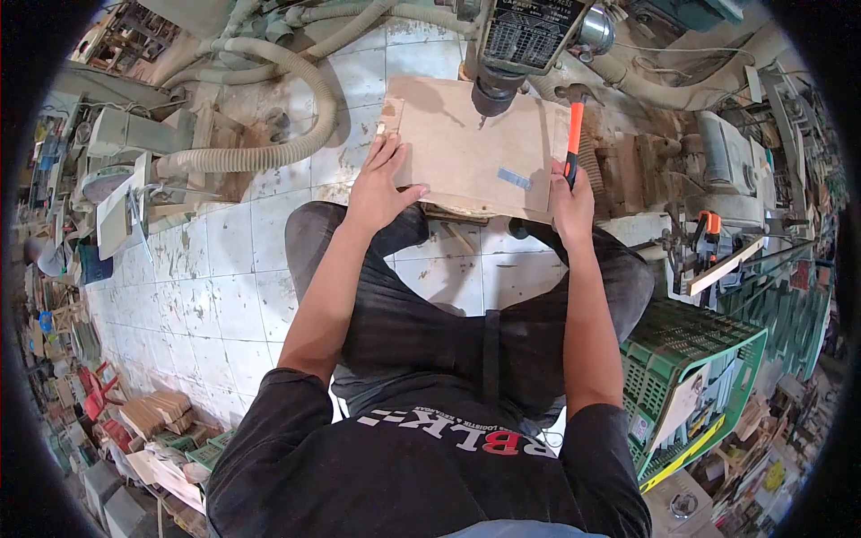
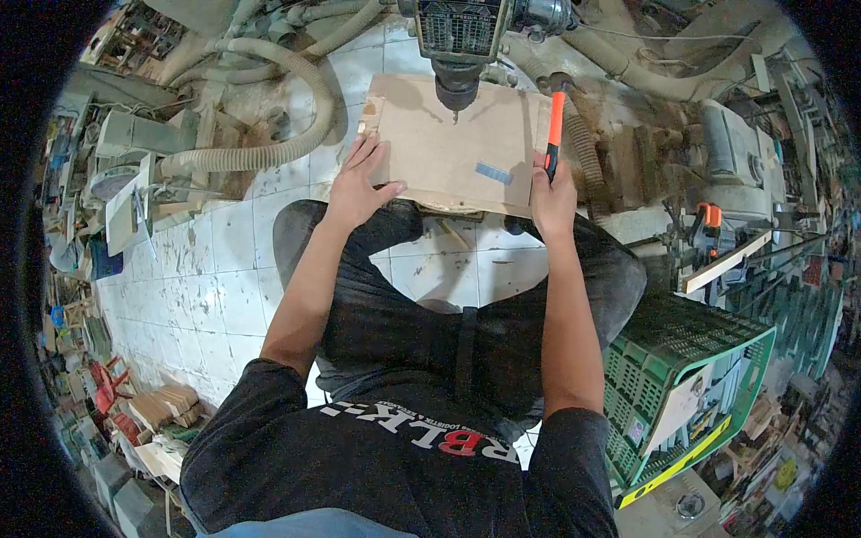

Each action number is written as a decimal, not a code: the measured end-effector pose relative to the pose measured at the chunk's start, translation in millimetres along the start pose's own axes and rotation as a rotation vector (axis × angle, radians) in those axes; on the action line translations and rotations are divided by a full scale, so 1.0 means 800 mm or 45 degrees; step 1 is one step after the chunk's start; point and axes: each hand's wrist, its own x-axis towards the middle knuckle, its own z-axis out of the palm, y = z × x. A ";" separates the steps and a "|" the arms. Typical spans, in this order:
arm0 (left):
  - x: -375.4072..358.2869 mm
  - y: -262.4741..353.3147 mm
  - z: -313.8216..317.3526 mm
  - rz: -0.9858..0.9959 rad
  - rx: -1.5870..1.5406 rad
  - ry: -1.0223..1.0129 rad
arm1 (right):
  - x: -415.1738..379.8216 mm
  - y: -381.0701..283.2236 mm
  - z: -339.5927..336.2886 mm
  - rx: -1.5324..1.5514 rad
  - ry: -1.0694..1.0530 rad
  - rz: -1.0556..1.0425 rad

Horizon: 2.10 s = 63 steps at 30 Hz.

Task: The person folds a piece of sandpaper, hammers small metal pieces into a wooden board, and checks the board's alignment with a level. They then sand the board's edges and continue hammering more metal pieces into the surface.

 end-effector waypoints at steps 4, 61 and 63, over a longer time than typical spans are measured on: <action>0.001 -0.001 0.001 0.003 0.012 -0.003 | 0.002 0.009 0.002 0.019 -0.001 -0.018; 0.122 0.041 0.003 0.089 0.126 -0.215 | -0.012 -0.036 -0.025 0.176 -0.050 0.106; 0.109 0.017 -0.001 0.046 0.157 -0.114 | -0.006 -0.034 -0.016 0.253 -0.072 0.128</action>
